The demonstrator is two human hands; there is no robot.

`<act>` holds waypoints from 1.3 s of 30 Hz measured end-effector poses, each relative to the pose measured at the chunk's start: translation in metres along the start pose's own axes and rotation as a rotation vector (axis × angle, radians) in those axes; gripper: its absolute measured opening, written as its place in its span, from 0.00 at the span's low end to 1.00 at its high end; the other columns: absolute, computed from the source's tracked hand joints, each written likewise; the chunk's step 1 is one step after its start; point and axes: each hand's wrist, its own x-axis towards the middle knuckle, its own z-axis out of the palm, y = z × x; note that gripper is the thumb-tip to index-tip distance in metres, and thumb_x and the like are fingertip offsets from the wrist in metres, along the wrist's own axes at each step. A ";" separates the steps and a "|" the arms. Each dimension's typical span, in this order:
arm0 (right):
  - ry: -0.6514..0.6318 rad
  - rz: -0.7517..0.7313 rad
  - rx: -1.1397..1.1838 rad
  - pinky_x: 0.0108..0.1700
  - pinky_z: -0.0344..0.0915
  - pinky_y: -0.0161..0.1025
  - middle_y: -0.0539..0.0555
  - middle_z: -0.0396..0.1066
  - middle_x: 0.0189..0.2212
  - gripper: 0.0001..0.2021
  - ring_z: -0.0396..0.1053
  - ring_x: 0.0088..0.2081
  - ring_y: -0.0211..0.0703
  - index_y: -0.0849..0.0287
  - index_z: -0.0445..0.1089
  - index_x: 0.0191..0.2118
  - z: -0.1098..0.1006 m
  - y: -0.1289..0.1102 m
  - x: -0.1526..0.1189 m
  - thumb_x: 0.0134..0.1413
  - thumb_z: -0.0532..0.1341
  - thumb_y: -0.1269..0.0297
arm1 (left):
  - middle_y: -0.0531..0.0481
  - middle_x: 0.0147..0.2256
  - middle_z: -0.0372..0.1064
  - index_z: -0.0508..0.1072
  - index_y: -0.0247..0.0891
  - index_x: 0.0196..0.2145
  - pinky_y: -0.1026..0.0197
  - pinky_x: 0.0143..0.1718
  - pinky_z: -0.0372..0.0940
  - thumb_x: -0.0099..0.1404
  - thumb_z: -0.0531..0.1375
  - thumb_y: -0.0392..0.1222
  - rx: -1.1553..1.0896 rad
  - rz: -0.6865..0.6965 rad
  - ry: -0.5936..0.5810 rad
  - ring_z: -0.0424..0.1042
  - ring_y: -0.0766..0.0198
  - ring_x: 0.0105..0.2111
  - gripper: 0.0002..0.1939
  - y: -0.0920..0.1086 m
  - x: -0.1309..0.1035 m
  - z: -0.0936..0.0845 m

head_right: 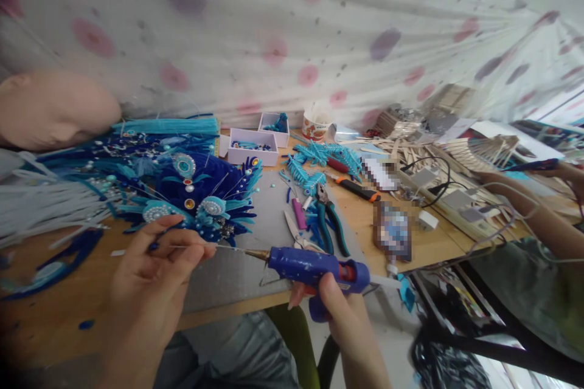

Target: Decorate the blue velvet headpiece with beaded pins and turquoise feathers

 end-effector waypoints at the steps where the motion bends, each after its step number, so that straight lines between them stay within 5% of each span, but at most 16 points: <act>1: 0.012 -0.014 0.001 0.21 0.63 0.41 0.56 0.68 0.15 0.33 0.68 0.19 0.48 0.56 0.75 0.23 0.000 0.000 0.000 0.59 0.51 0.32 | 0.60 0.26 0.76 0.73 0.42 0.41 0.67 0.33 0.75 0.54 0.69 0.31 0.007 0.006 -0.011 0.79 0.68 0.26 0.17 0.000 0.000 -0.001; 9: -0.029 0.027 0.083 0.28 0.72 0.43 0.57 0.72 0.17 0.34 0.72 0.21 0.48 0.58 0.75 0.23 0.002 0.002 0.000 0.58 0.52 0.31 | 0.60 0.28 0.76 0.72 0.44 0.43 0.66 0.37 0.75 0.59 0.68 0.32 0.066 0.034 -0.070 0.78 0.69 0.28 0.17 -0.003 0.002 -0.008; 22: 0.078 0.158 0.063 0.23 0.67 0.40 0.55 0.71 0.18 0.35 0.72 0.22 0.49 0.60 0.77 0.39 -0.010 0.018 -0.007 0.55 0.53 0.29 | 0.60 0.28 0.75 0.73 0.45 0.44 0.68 0.31 0.73 0.59 0.68 0.32 0.093 0.055 -0.048 0.75 0.70 0.25 0.16 -0.005 0.007 -0.018; 29: 0.054 0.091 0.037 0.28 0.69 0.42 0.55 0.68 0.16 0.33 0.68 0.21 0.46 0.57 0.71 0.20 -0.007 0.010 -0.002 0.53 0.54 0.29 | 0.58 0.30 0.76 0.73 0.46 0.43 0.67 0.28 0.72 0.59 0.69 0.34 0.088 0.019 -0.027 0.73 0.70 0.24 0.16 -0.005 0.007 -0.019; 39: 0.104 0.101 0.056 0.24 0.67 0.43 0.54 0.68 0.15 0.34 0.62 0.16 0.44 0.57 0.75 0.25 0.004 0.002 0.000 0.51 0.55 0.27 | 0.60 0.27 0.76 0.73 0.44 0.41 0.72 0.25 0.69 0.54 0.71 0.34 0.040 -0.031 0.040 0.71 0.72 0.22 0.18 -0.002 0.007 -0.017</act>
